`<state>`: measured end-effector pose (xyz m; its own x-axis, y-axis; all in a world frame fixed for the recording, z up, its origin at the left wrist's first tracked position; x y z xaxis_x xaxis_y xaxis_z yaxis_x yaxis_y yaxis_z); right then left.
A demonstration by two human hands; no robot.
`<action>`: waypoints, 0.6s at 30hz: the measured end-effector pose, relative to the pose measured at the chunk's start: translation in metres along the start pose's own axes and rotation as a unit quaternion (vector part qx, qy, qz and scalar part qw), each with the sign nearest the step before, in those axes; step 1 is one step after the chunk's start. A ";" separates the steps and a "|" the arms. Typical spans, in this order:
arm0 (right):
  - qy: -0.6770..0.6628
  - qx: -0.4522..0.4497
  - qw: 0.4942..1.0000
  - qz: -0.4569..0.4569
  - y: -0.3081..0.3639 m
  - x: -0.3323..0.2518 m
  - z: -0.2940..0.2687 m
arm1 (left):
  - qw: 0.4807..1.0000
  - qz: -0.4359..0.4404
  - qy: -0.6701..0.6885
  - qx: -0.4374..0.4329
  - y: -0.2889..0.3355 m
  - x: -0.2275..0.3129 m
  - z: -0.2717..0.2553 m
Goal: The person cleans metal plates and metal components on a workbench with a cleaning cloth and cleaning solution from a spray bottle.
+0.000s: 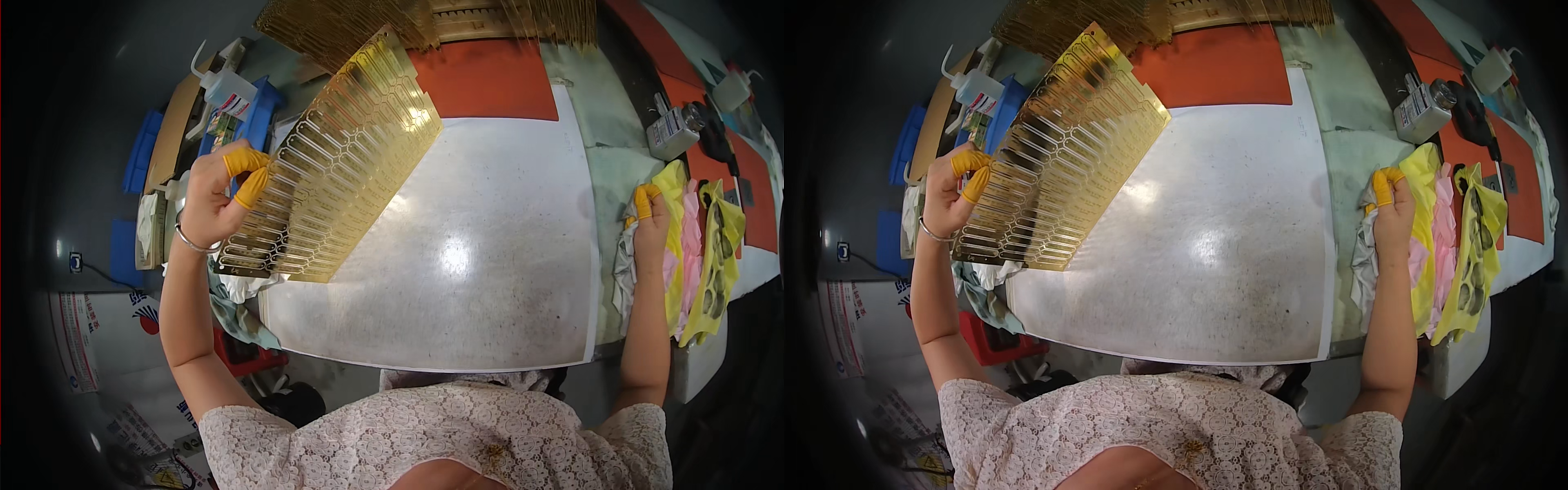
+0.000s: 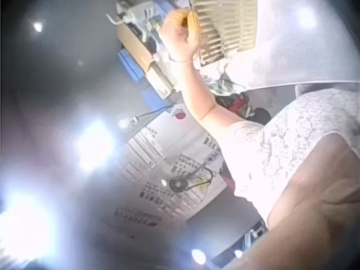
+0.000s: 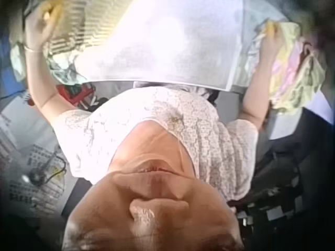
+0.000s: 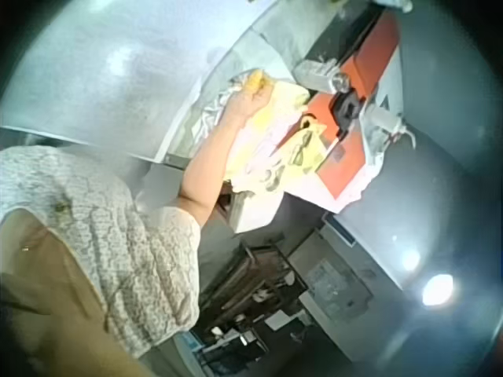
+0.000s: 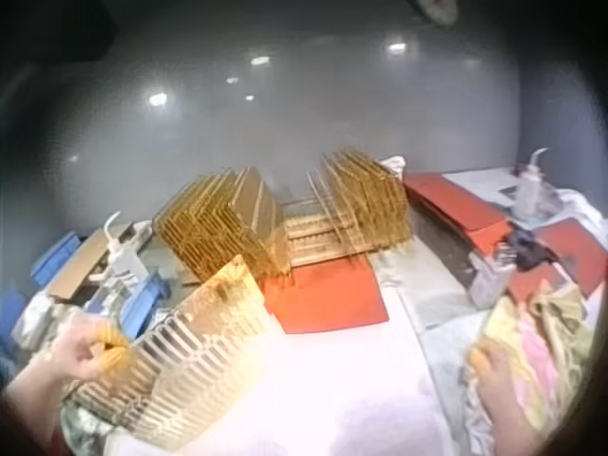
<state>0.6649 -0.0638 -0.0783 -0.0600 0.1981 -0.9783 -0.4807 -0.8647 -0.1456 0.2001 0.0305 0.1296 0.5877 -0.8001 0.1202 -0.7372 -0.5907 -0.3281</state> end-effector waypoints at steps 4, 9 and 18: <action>0.032 0.003 0.999 -0.003 -0.003 0.002 0.002 | 0.999 0.042 -0.025 -0.019 -0.023 0.010 0.001; 0.026 0.017 1.000 -0.001 0.004 -0.003 0.002 | 0.967 0.200 -0.131 -0.085 -0.048 0.071 0.002; 0.110 0.030 0.993 0.002 0.006 -0.008 0.005 | 0.919 0.323 -0.188 -0.128 0.057 0.153 0.051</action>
<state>0.6584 -0.0684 -0.0711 0.1277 0.0825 -0.9884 -0.5326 -0.8349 -0.1385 0.2657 -0.1202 0.0813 0.0381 -0.9281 -0.3703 -0.9986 -0.0489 0.0197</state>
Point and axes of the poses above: each hand's wrist, its own y-axis away from the middle knuckle, its own z-axis out of the palm, x = y × z, the point moved 4 cm from there along -y, towards the middle knuckle, and after that the axes turned 10 degrees about -y, right-handed, at the moved point
